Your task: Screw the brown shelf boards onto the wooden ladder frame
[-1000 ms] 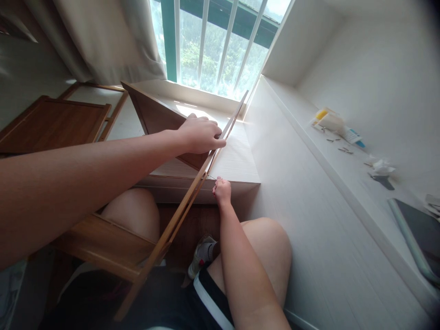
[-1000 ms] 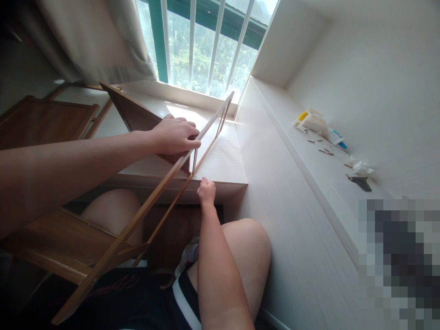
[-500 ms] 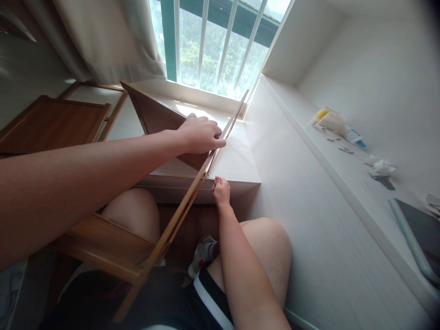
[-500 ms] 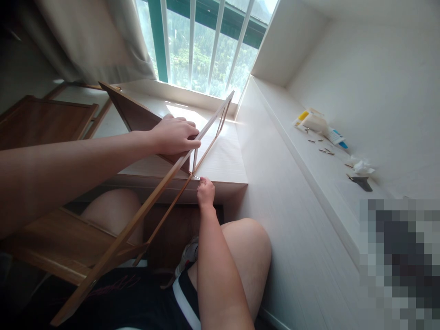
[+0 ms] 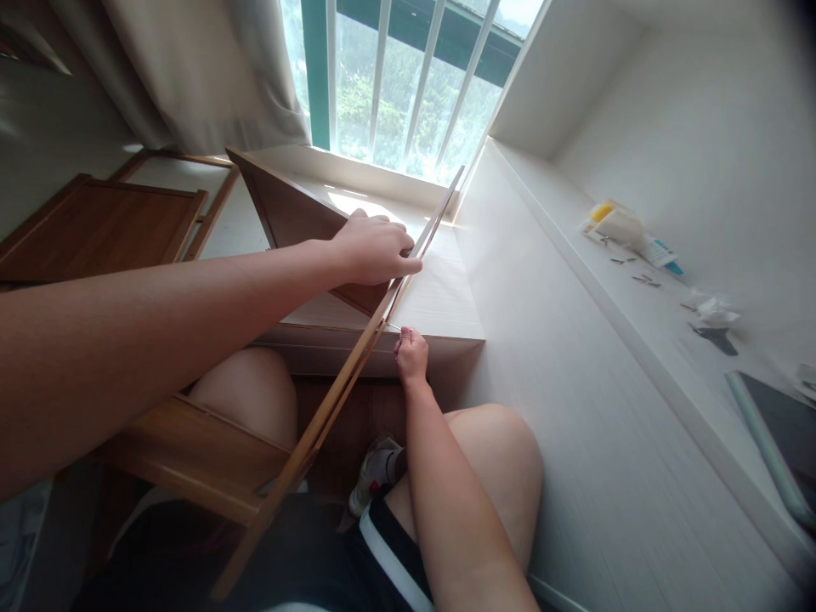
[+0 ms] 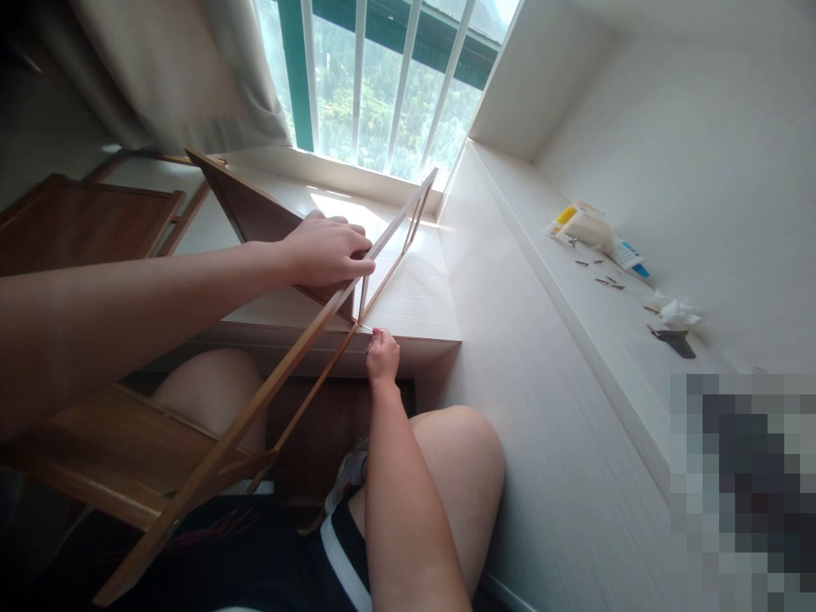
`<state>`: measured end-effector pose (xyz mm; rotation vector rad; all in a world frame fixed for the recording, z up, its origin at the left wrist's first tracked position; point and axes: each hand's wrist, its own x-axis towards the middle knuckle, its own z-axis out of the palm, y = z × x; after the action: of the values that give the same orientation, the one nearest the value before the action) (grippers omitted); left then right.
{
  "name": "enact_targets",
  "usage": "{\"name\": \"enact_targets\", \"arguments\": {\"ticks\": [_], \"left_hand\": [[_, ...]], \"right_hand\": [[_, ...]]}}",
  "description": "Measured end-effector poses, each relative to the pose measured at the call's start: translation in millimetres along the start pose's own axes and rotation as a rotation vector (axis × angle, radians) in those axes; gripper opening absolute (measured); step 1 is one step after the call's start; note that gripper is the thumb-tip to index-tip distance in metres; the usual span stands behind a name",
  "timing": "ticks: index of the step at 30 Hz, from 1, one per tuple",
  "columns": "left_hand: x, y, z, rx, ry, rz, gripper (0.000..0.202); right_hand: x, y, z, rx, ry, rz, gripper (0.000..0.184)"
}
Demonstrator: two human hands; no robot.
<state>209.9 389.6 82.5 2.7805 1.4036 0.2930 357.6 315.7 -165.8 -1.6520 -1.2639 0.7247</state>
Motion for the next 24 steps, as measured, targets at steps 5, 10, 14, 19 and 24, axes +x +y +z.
{"name": "enact_targets", "arguments": {"ticks": [5, 10, 14, 19, 24], "left_hand": [[0, 0, 0.2, -0.004, -0.004, -0.004, 0.038], [1, -1, 1.6, -0.026, -0.001, -0.005, 0.038], [1, -2, 2.4, -0.040, -0.003, -0.007, 0.037], [1, -2, 2.7, -0.054, 0.000, -0.011, 0.036], [1, -1, 2.3, -0.041, 0.001, -0.012, 0.037]], "right_hand": [[-2, -3, -1, 0.015, -0.008, 0.018, 0.044], [-4, -10, -4, 0.060, -0.027, 0.038, 0.042], [-5, -14, -6, 0.090, -0.043, 0.056, 0.042], [-6, -16, -7, 0.104, -0.052, 0.078, 0.042], [-2, -16, -3, 0.189, -0.082, 0.154, 0.043]]}}
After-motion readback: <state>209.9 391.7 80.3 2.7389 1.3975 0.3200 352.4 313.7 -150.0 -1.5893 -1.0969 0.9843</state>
